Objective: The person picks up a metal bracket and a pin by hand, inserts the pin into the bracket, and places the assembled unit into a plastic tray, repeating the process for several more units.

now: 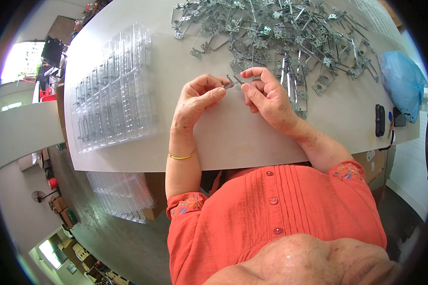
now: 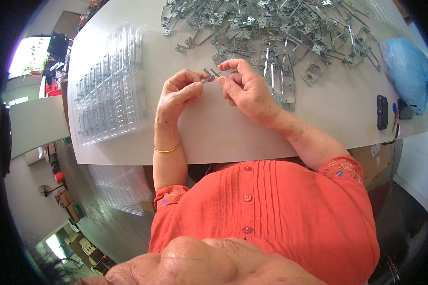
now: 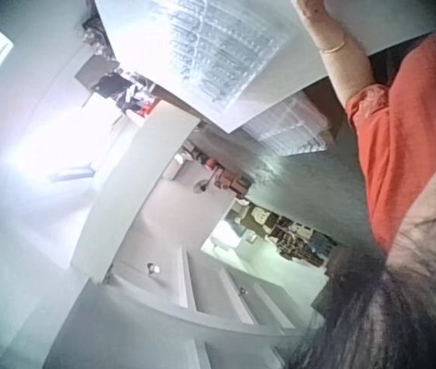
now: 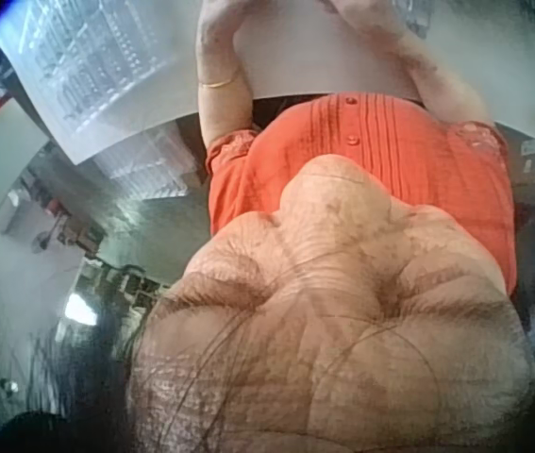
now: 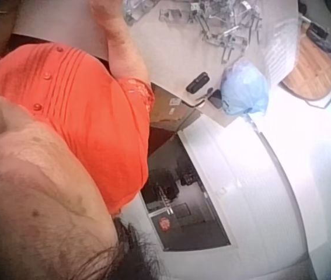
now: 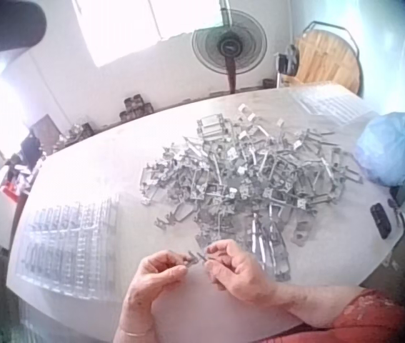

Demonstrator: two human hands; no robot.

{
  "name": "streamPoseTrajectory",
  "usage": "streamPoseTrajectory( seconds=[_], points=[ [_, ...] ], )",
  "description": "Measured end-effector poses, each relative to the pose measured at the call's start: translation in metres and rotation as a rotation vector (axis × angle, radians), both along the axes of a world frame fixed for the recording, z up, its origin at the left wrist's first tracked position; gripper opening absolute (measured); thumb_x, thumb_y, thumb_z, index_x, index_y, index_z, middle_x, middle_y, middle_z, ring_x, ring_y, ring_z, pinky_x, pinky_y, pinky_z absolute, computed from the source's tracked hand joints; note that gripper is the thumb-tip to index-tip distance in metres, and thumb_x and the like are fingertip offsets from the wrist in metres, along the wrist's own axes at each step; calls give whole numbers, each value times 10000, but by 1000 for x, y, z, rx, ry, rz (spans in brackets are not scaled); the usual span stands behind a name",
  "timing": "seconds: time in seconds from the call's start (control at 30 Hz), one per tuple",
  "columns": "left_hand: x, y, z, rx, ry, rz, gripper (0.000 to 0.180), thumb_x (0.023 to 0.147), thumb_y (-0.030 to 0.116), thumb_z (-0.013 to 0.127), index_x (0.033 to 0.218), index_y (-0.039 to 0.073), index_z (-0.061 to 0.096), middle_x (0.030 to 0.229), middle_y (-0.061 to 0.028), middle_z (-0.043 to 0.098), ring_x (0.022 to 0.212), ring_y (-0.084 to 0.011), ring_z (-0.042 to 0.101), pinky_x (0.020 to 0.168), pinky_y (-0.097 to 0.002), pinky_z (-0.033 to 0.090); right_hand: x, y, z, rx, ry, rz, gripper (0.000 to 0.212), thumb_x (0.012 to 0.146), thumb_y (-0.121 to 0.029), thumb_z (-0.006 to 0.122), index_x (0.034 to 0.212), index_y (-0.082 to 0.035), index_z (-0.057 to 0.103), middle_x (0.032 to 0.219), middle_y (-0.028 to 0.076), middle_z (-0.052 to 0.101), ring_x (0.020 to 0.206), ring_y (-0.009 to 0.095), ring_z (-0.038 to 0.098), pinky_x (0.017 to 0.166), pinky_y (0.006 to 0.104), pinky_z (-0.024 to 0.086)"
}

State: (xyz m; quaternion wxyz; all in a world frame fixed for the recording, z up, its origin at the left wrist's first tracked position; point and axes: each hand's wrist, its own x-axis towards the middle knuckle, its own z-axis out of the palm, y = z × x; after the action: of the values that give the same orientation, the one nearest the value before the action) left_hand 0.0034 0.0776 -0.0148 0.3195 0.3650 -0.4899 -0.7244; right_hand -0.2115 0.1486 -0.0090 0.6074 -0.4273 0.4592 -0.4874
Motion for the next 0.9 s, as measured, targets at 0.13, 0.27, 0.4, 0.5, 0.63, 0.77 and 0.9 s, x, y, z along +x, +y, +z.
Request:
streamPoseTrajectory(
  seconds=[0.13, 0.27, 0.4, 0.5, 0.63, 0.77, 0.9],
  points=[
    [-3, 3, 0, -25, -20, -18, 124, 861, 131, 770, 871, 53, 675, 1079, -72, 656, 707, -41, 507, 622, -198, 395, -1, -1, 3, 28, -13, 20, 292, 1019, -210, 591, 1239, -30, 526, 787, 0, 597, 680, 48, 534, 586, 213, 461],
    [-3, 3, 1, -101, -42, -57, 128, 852, 123, 772, 874, 50, 669, 1080, -56, 653, 749, -39, 498, 682, -211, 403, -1, -3, -1, 69, -17, 44, 254, 1020, -235, 591, 1181, -40, 566, 803, -5, 609, 701, 53, 561, 605, 216, 489],
    [-7, 6, 7, -98, -45, -86, 125, 849, 113, 768, 877, 44, 667, 1080, -46, 651, 786, -42, 510, 700, -209, 406, -1, -4, -2, 67, 29, 41, 207, 1018, -232, 589, 1108, -45, 594, 808, -12, 612, 705, 50, 565, 604, 215, 488],
    [-7, 7, 5, -113, -19, -117, 115, 867, 72, 736, 913, -6, 666, 1049, -47, 671, 806, -54, 539, 703, -223, 448, -1, -3, -2, 24, 115, -2, 163, 1011, -215, 590, 1038, -56, 611, 779, -30, 612, 688, 42, 562, 596, 216, 476],
    [-4, 6, 1, -113, -68, -166, 118, 859, 64, 733, 917, -15, 666, 1025, -37, 671, 793, -38, 532, 705, -205, 449, -3, -3, -11, -144, 349, -24, 148, 991, -185, 607, 1010, -39, 606, 719, 14, 613, 632, 70, 565, 562, 261, 463],
    [-5, 7, 7, -136, -76, -253, 135, 848, 78, 745, 909, -13, 665, 1023, -28, 673, 758, -20, 496, 670, -186, 419, -2, 0, -1, -300, 595, -117, 147, 982, -167, 610, 995, -23, 584, 699, 75, 605, 595, 103, 556, 539, 299, 459],
    [-7, 9, 10, -141, -49, -237, 117, 871, 100, 721, 901, -2, 671, 1025, -33, 677, 740, -25, 489, 671, -188, 417, -2, 0, -5, -294, 493, -187, 139, 999, -167, 589, 987, -29, 572, 677, 60, 594, 598, 100, 566, 540, 291, 460]
  ],
)
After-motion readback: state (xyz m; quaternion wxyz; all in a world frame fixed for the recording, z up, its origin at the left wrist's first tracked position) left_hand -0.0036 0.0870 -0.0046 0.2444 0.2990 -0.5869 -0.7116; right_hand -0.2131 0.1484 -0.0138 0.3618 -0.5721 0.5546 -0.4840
